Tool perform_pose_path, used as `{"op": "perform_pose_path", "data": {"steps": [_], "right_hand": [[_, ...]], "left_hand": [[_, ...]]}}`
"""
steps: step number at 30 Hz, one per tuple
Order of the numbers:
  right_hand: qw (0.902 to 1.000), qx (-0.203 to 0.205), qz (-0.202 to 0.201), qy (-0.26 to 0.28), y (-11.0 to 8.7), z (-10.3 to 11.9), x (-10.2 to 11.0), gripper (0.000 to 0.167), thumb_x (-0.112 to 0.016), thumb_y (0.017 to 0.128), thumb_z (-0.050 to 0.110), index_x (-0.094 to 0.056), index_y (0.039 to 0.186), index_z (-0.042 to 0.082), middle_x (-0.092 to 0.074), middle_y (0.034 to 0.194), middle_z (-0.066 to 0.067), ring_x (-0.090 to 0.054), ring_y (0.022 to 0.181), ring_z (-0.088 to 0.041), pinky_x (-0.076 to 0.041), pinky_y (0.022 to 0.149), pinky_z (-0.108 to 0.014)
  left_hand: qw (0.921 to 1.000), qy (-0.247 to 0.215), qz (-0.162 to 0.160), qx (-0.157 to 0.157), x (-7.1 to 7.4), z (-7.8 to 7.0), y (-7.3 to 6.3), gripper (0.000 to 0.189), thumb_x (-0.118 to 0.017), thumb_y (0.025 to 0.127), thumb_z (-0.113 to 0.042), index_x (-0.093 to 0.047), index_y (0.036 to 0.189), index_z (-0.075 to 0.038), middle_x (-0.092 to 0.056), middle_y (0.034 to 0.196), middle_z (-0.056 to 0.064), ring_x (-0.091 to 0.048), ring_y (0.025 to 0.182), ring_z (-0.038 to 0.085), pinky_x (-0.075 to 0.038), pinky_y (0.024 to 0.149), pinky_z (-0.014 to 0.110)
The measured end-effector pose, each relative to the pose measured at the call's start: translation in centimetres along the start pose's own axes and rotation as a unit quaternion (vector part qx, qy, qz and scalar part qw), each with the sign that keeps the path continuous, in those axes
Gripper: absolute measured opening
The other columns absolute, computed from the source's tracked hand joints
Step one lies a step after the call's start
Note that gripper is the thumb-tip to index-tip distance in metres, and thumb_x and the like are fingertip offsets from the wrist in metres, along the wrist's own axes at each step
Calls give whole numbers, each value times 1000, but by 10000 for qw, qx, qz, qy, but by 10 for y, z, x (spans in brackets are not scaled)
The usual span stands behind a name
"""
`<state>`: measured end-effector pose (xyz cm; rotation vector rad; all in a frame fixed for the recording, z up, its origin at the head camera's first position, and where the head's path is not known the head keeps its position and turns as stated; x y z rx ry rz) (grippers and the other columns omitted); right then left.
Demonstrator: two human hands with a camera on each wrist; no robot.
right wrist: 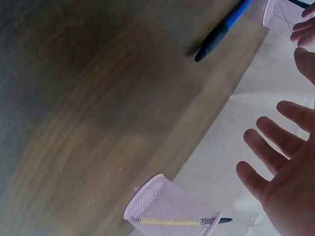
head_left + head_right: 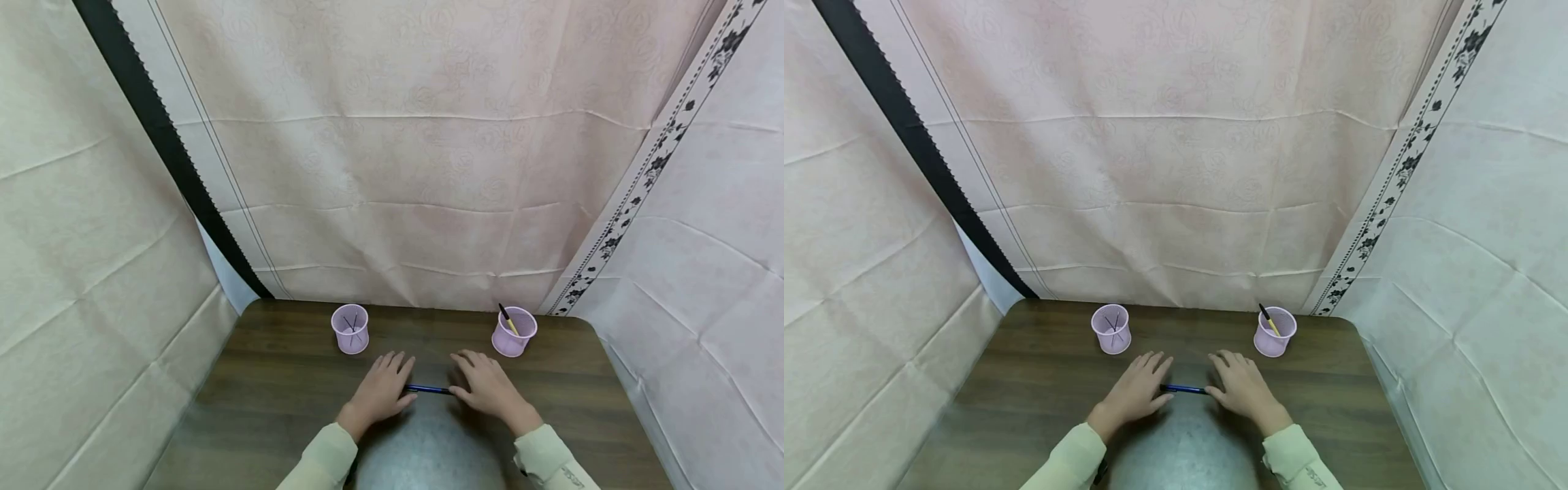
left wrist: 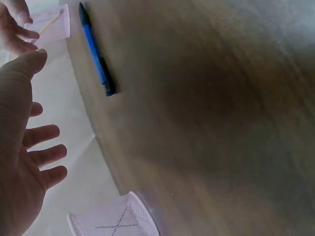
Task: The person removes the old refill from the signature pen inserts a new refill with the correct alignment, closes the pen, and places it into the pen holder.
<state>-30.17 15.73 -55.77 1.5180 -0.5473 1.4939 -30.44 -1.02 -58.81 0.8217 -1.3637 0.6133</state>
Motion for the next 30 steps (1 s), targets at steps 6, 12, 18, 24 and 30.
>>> {"op": "perform_pose_path", "data": {"steps": [6, 12, 18, 24, 30], "right_hand": [[9999, 15, 108, 102, 1, 3, -9, 62, -82, 86, 38, -64, 136, 6, -63, 131, -16, -62, 118, -38, -51, 90, -58], [9997, 1, 205, 160, 0, 4, -17, 61, -84, 85, 36, -64, 135, 6, -64, 129, -16, -62, 118, -37, -52, 90, -56], [9995, 68, 226, 212, 1, 3, -22, 62, -86, 84, 34, -64, 134, 4, -64, 125, -15, -62, 112, -34, -54, 86, -53], [9986, 36, 397, 353, 3, 2, -30, 58, -87, 83, 31, -65, 130, 4, -63, 121, -13, -62, 108, -32, -54, 85, -52], [9970, -19, 665, 406, 6, 5, -39, 52, -86, 84, 30, -67, 125, 4, -63, 119, -12, -61, 106, -30, -54, 87, -50]], "left_hand": [[9996, 176, -164, -178, -4, -7, 1, 71, -69, 94, -53, -53, 148, -10, -60, 142, 15, -57, 131, 33, -47, 111, 48], [9994, 163, -187, -245, -8, -11, 5, 69, -72, 93, -51, -56, 146, -9, -63, 137, 12, -60, 124, 28, -51, 104, 43], [9992, 160, -243, -262, -11, -14, 6, 66, -73, 93, -49, -58, 143, -9, -65, 131, 9, -61, 117, 26, -54, 98, 41], [9989, 296, -204, -293, -13, -15, 11, 62, -74, 92, -50, -62, 138, -11, -65, 127, 7, -61, 114, 24, -54, 96, 40], [9979, 419, -258, -430, -15, -21, 15, 51, -76, 91, -47, -68, 126, -11, -66, 114, 5, -61, 102, 22, -55, 85, 37]]}}
Point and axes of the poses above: each hand's wrist, its own y-axis towards the middle knuckle, its own x-axis out of the back of the hand, z = x × y, the point moved 10 cm from there along y, towards the middle knuckle
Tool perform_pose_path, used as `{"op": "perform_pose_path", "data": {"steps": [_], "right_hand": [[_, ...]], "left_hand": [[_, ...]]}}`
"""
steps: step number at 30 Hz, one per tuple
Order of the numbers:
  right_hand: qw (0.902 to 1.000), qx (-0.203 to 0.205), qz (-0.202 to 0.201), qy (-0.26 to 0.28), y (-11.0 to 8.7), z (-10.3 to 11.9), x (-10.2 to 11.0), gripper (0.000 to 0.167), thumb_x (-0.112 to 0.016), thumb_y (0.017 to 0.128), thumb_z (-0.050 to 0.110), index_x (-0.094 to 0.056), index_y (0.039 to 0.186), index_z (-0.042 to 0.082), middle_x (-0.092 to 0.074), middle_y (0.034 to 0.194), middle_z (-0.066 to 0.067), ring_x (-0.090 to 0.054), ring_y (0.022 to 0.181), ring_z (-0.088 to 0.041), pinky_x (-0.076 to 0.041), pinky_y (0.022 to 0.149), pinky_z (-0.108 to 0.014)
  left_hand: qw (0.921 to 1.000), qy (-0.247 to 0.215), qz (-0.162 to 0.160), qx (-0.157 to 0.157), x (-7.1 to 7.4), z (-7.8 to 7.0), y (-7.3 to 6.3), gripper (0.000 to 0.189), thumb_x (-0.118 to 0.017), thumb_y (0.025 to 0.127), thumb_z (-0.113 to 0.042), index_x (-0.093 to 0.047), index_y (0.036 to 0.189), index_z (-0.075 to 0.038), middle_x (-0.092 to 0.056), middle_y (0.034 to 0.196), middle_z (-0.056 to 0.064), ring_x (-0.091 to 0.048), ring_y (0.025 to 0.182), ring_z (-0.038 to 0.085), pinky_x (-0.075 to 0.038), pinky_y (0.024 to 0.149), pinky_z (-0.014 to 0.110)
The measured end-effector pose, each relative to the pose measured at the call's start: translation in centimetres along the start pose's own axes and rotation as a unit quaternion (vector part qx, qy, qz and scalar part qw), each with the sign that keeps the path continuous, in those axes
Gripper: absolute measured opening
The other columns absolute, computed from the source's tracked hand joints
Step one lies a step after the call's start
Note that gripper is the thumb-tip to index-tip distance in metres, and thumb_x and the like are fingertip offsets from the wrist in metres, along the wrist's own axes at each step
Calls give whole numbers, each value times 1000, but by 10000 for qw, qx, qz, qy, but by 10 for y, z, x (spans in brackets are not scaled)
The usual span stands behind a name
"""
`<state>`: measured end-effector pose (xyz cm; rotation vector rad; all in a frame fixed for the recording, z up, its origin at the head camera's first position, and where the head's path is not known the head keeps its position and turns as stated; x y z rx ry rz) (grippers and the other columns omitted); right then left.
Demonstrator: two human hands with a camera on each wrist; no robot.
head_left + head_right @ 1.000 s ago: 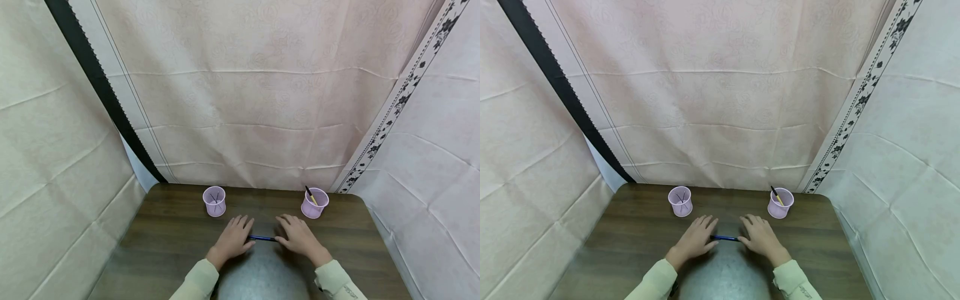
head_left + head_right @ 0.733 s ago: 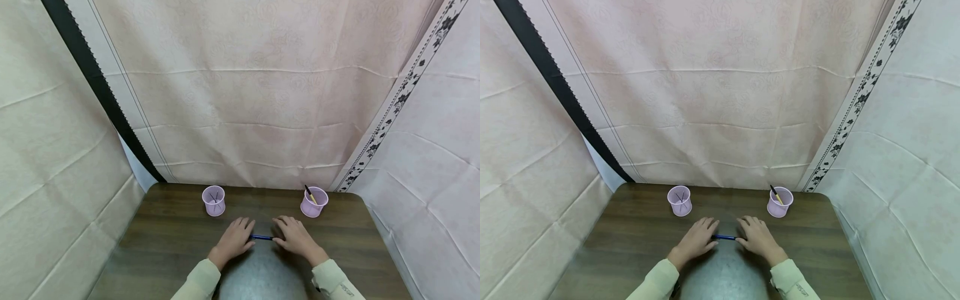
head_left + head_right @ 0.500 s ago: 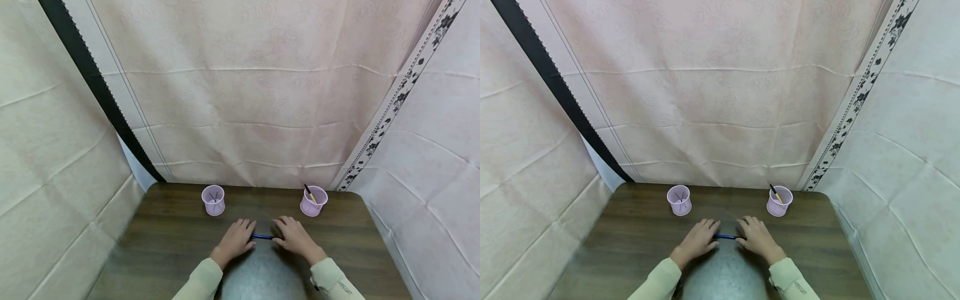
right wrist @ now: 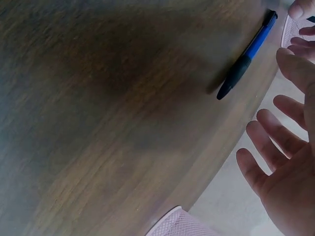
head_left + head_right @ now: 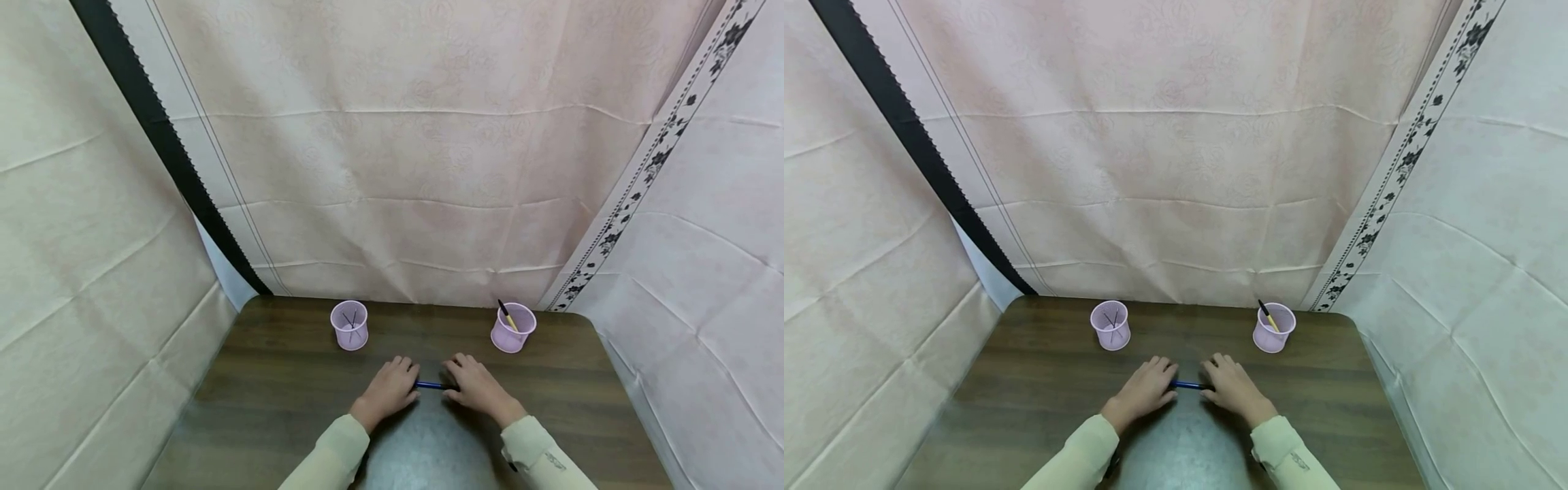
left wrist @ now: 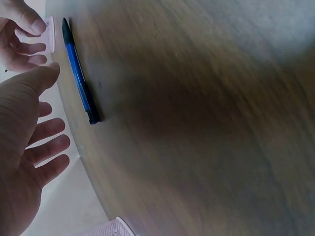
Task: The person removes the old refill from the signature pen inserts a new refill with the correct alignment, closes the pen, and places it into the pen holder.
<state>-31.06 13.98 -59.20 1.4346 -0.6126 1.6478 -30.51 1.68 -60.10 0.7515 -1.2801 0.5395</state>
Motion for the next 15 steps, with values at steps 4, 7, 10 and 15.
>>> {"op": "perform_pose_path", "data": {"steps": [4, 7, 10, 15], "right_hand": [[10000, 88, 0, -14, 2, 4, -2, 47, -86, 84, 27, -69, 121, 4, -63, 115, -11, -61, 102, -29, -54, 84, -49], [9998, 190, -40, -10, 3, 7, -4, 45, -87, 83, 25, -69, 119, 4, -64, 112, -11, -61, 99, -29, -54, 81, -49], [9997, 236, -29, -31, 4, 7, -8, 43, -86, 83, 24, -69, 117, 5, -63, 110, -11, -61, 97, -29, -55, 80, -48], [9997, 259, -3, -39, 4, 6, -16, 40, -86, 84, 22, -68, 116, 5, -63, 108, -10, -61, 95, -29, -56, 80, -47]], "left_hand": [[9999, 25, -107, -53, 0, -3, 2, 42, -77, 91, -43, -70, 117, -11, -65, 106, 4, -60, 95, 21, -55, 78, 35], [9999, 46, -151, -60, -1, -4, 3, 36, -79, 90, -41, -71, 110, -12, -64, 102, 3, -58, 92, 20, -54, 76, 34], [9998, 56, -154, -70, -3, -5, 5, 32, -79, 90, -40, -72, 107, -13, -63, 100, 3, -59, 91, 20, -55, 75, 34], [10000, 59, -53, -21, -10, -5, 7, 29, -78, 92, -38, -72, 106, -13, -63, 101, 3, -59, 92, 20, -55, 76, 34]]}}
Point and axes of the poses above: each hand's wrist, its own y-axis towards the middle knuckle, its own x-axis out of the back of the hand, z = x × y, the point moved 10 cm from there along y, towards the middle knuckle
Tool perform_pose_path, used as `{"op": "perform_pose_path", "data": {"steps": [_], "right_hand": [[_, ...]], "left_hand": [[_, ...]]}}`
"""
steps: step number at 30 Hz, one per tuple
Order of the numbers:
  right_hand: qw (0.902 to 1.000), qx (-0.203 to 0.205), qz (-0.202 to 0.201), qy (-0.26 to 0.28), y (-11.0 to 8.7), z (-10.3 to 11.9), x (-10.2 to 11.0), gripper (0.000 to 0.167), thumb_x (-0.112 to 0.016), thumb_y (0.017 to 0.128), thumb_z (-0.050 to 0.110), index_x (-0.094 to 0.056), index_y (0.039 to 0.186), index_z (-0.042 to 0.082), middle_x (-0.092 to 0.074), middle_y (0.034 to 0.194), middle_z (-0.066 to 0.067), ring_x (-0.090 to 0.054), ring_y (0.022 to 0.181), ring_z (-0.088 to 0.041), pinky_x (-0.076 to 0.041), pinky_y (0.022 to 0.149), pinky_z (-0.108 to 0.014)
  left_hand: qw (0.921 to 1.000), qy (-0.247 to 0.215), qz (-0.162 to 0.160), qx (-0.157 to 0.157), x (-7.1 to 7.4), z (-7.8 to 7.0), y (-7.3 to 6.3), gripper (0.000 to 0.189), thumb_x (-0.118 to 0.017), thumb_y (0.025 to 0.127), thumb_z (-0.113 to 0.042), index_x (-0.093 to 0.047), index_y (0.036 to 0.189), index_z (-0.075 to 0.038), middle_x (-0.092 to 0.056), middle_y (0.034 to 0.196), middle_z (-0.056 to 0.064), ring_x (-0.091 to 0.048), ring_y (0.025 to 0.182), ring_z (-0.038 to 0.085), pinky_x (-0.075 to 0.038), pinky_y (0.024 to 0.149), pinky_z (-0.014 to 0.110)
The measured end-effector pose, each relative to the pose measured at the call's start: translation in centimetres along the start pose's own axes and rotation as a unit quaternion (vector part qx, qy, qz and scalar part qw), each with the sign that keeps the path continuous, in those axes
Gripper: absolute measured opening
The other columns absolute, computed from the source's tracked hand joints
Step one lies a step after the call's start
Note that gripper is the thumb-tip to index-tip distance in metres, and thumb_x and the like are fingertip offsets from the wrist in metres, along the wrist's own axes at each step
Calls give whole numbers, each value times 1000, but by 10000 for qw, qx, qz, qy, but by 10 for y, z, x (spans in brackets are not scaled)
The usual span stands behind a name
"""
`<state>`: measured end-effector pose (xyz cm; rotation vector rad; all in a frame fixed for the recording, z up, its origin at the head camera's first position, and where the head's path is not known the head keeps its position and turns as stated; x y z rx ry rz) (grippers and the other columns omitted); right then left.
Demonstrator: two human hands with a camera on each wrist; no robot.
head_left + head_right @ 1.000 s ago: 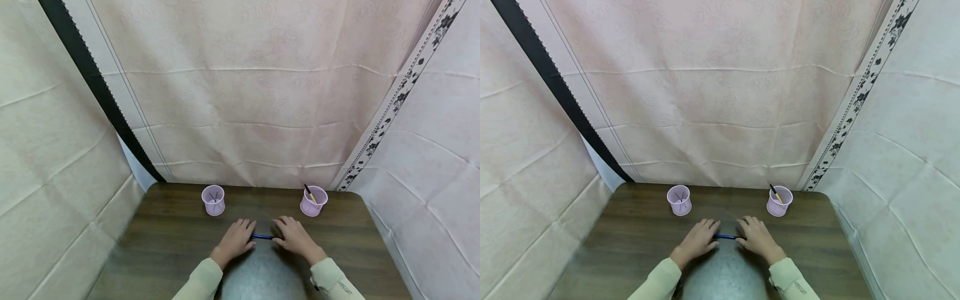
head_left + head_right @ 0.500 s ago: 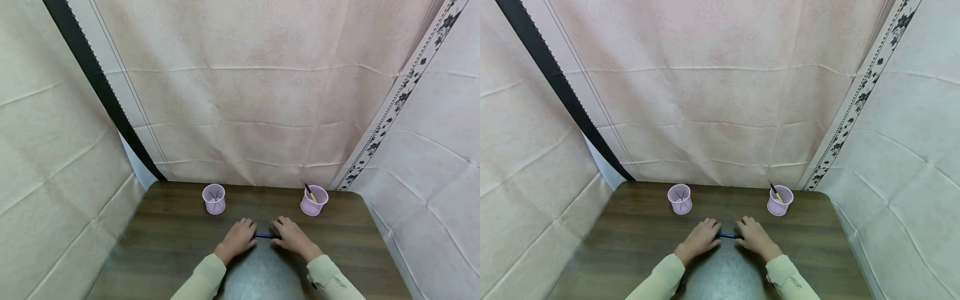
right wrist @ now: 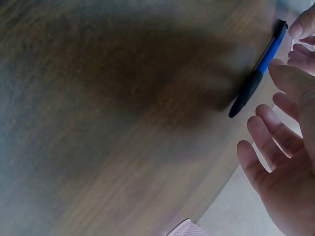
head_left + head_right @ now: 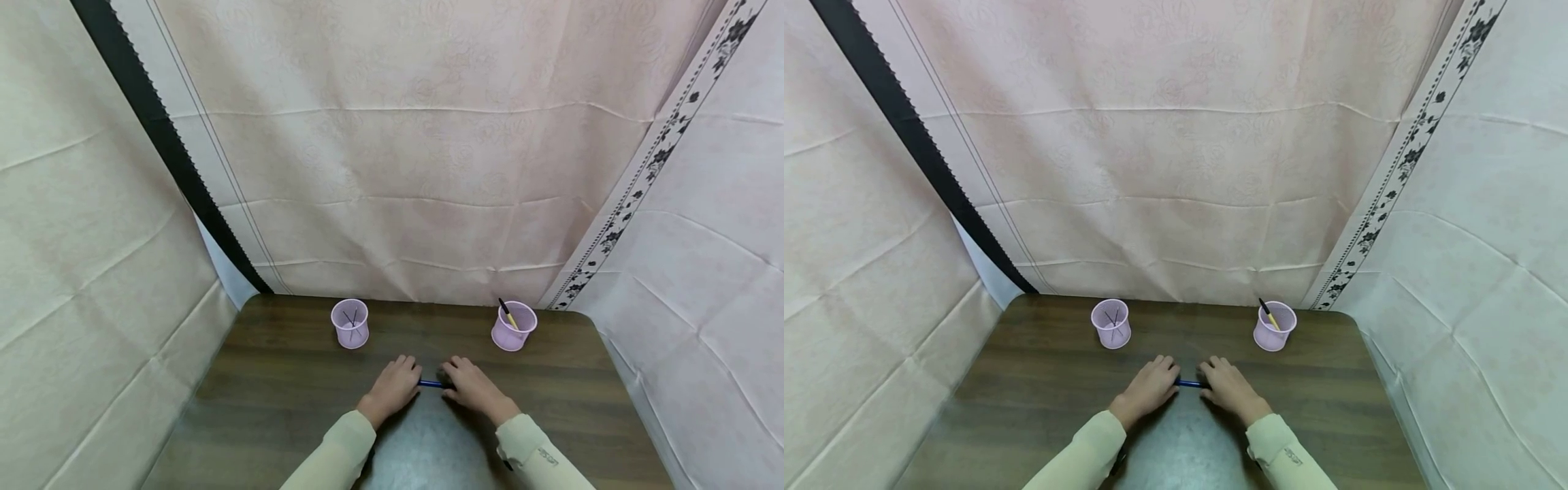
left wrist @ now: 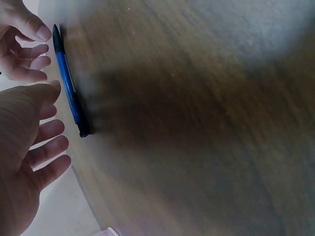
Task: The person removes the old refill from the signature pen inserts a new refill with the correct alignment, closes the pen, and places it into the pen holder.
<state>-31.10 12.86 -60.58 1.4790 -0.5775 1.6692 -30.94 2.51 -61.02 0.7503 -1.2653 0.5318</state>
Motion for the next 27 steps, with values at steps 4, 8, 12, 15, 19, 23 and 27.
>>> {"op": "perform_pose_path", "data": {"steps": [4, 8, 12, 15, 19, 23, 27], "right_hand": [[10000, 75, -36, 32, 0, 1, -3, 35, -86, 84, 19, -67, 111, 6, -61, 104, -9, -60, 91, -27, -55, 77, -45], [9999, 112, -48, 27, 0, 1, -5, 31, -85, 84, 18, -68, 107, 7, -61, 101, -7, -59, 88, -26, -55, 76, -43], [9999, 141, -82, 37, 0, 2, -6, 28, -85, 84, 16, -69, 106, 8, -60, 99, -6, -59, 87, -25, -55, 76, -42], [9998, 175, -79, 40, -1, 3, -7, 27, -85, 84, 14, -69, 105, 8, -61, 99, -6, -59, 86, -24, -55, 76, -41], [9999, 140, -62, 70, -2, 2, -9, 25, -84, 84, 12, -70, 105, 8, -60, 97, -5, -59, 86, -24, -55, 76, -40], [9999, 88, -89, 47, -1, 0, -11, 23, -84, 84, 10, -70, 103, 9, -59, 95, -4, -59, 85, -22, -55, 76, -39], [9996, 177, -201, -43, -1, -1, -12, 21, -83, 84, 9, -69, 100, 10, -59, 93, -4, -59, 82, -22, -55, 73, -38]], "left_hand": [[9999, -1, 134, 95, -7, 2, 1, 28, -75, 94, -38, -72, 107, -14, -63, 104, 3, -59, 94, 20, -56, 78, 34], [9997, -129, 183, 79, -11, -1, 2, 26, -73, 96, -36, -72, 110, -14, -64, 105, 3, -59, 95, 19, -56, 79, 34], [9993, -267, 214, 137, -10, -2, 2, 25, -73, 97, -34, -72, 111, -14, -64, 105, 3, -59, 94, 18, -56, 79, 33], [9991, -225, 294, 211, -12, -2, 2, 25, -72, 98, -35, -72, 112, -15, -64, 105, 3, -59, 94, 18, -56, 80, 33], [9989, -173, 347, 269, -15, -2, 1, 24, -70, 99, -34, -72, 113, -14, -64, 106, 3, -60, 95, 19, -56, 80, 34], [9988, -157, 342, 313, -18, -3, 3, 22, -69, 100, -31, -72, 113, -14, -64, 107, 4, -60, 95, 20, -56, 80, 35], [9982, -203, 392, 412, -23, -2, 3, 20, -67, 101, -28, -71, 114, -14, -64, 108, 5, -59, 96, 21, -56, 80, 36]]}}
Point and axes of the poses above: each hand's wrist, its own y-axis towards the middle knuckle, its own x-axis out of the back of the hand, z = x × y, the point moved 10 cm from there along y, towards the middle knuckle
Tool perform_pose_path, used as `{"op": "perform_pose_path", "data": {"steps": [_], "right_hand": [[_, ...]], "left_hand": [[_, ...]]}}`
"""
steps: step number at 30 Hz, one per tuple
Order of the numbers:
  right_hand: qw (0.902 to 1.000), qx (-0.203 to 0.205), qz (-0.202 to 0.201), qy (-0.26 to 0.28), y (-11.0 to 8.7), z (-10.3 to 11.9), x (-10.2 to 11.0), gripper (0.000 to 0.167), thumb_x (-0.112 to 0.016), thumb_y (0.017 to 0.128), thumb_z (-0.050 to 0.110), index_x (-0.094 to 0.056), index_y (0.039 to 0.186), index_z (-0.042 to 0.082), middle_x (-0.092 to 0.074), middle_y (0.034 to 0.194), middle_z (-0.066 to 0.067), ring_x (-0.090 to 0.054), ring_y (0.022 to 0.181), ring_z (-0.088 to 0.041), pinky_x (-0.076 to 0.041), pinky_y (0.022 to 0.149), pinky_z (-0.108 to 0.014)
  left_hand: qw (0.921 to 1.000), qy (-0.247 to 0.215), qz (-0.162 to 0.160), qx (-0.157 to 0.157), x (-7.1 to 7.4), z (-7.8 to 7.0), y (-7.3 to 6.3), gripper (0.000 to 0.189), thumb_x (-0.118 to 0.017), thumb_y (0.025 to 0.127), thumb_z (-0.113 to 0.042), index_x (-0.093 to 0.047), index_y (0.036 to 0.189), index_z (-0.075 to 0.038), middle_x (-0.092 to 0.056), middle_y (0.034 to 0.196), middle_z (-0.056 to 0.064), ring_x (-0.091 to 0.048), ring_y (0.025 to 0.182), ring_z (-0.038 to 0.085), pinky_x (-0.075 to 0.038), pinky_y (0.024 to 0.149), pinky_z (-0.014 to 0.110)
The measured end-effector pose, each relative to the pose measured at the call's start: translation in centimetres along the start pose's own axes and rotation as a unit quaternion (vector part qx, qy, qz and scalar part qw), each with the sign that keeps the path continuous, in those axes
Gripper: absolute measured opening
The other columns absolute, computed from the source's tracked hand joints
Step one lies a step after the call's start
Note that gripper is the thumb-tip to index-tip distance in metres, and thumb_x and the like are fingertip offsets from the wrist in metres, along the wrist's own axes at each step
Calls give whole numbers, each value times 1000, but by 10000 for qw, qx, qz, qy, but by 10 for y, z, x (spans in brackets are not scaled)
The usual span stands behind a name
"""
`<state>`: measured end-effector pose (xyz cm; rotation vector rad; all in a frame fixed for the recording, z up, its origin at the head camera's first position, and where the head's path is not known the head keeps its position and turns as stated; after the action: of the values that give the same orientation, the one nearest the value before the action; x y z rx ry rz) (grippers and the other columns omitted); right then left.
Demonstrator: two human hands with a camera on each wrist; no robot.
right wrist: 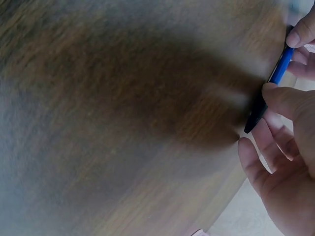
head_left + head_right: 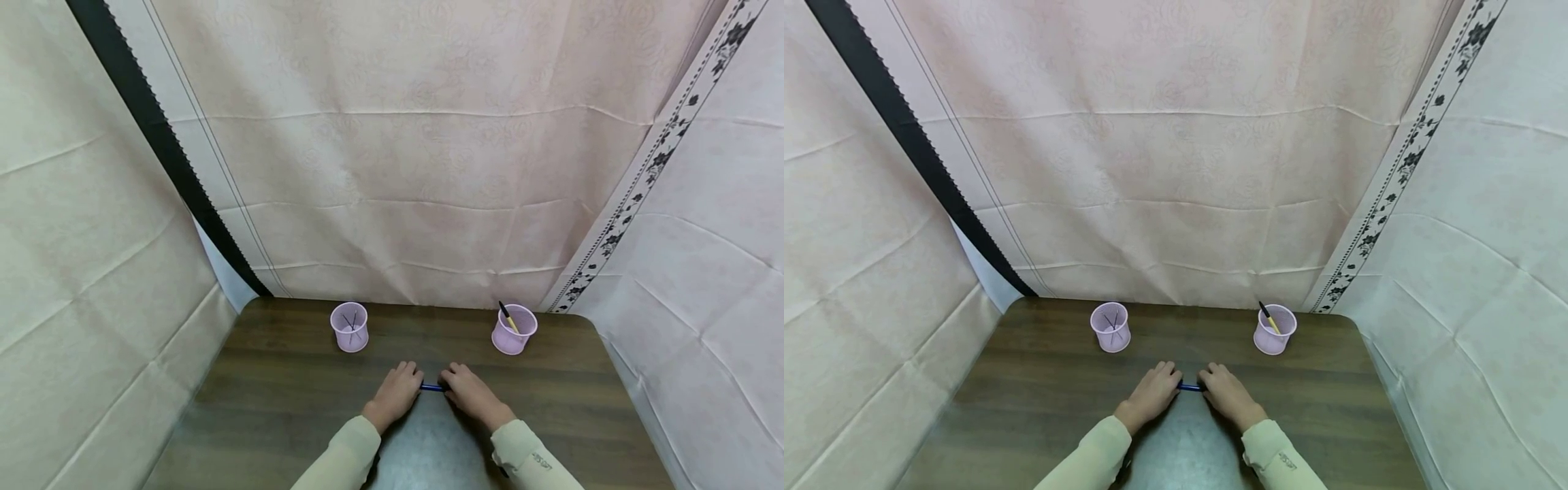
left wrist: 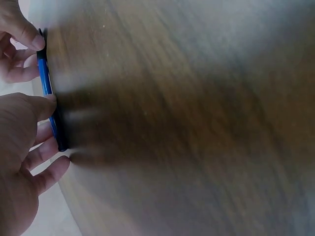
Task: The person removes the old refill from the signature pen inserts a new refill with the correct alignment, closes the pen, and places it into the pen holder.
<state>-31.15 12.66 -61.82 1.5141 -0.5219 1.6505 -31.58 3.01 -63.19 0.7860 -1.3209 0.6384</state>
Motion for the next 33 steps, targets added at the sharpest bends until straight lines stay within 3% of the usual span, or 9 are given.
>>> {"op": "perform_pose_path", "data": {"steps": [17, 27, 33], "right_hand": [[9995, -121, 78, 272, 0, 0, -3, 15, -79, 87, 5, -69, 97, 10, -63, 92, -3, -61, 82, -20, -56, 74, -37], [9994, -48, -215, 265, 0, 2, 16, 18, -80, 86, 3, -68, 96, 11, -61, 90, -1, -61, 81, -20, -55, 73, -36], [9984, 147, -540, 60, 1, 6, 33, 21, -82, 83, 3, -66, 93, 11, -60, 87, -1, -60, 78, -21, -54, 70, -36]], "left_hand": [[9999, -117, -65, 89, 4, -2, -2, 16, -62, 102, -14, -69, 116, -13, -65, 107, 6, -59, 96, 22, -56, 80, 38], [9992, -153, -363, 27, 14, -2, 0, 15, -69, 98, -19, -67, 112, -14, -64, 104, 4, -59, 93, 20, -54, 75, 35], [9981, -54, -613, -66, 29, -3, 1, 12, -69, 99, -24, -68, 109, -17, -64, 102, 1, -59, 92, 18, -52, 73, 32]]}}
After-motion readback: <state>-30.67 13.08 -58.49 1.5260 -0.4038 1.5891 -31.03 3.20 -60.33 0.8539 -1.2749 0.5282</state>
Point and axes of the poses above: each hand's wrist, its own y-axis towards the middle knuckle, its own x-axis out of the back of the hand, z = x × y, the point moved 10 cm from there along y, towards the middle knuckle
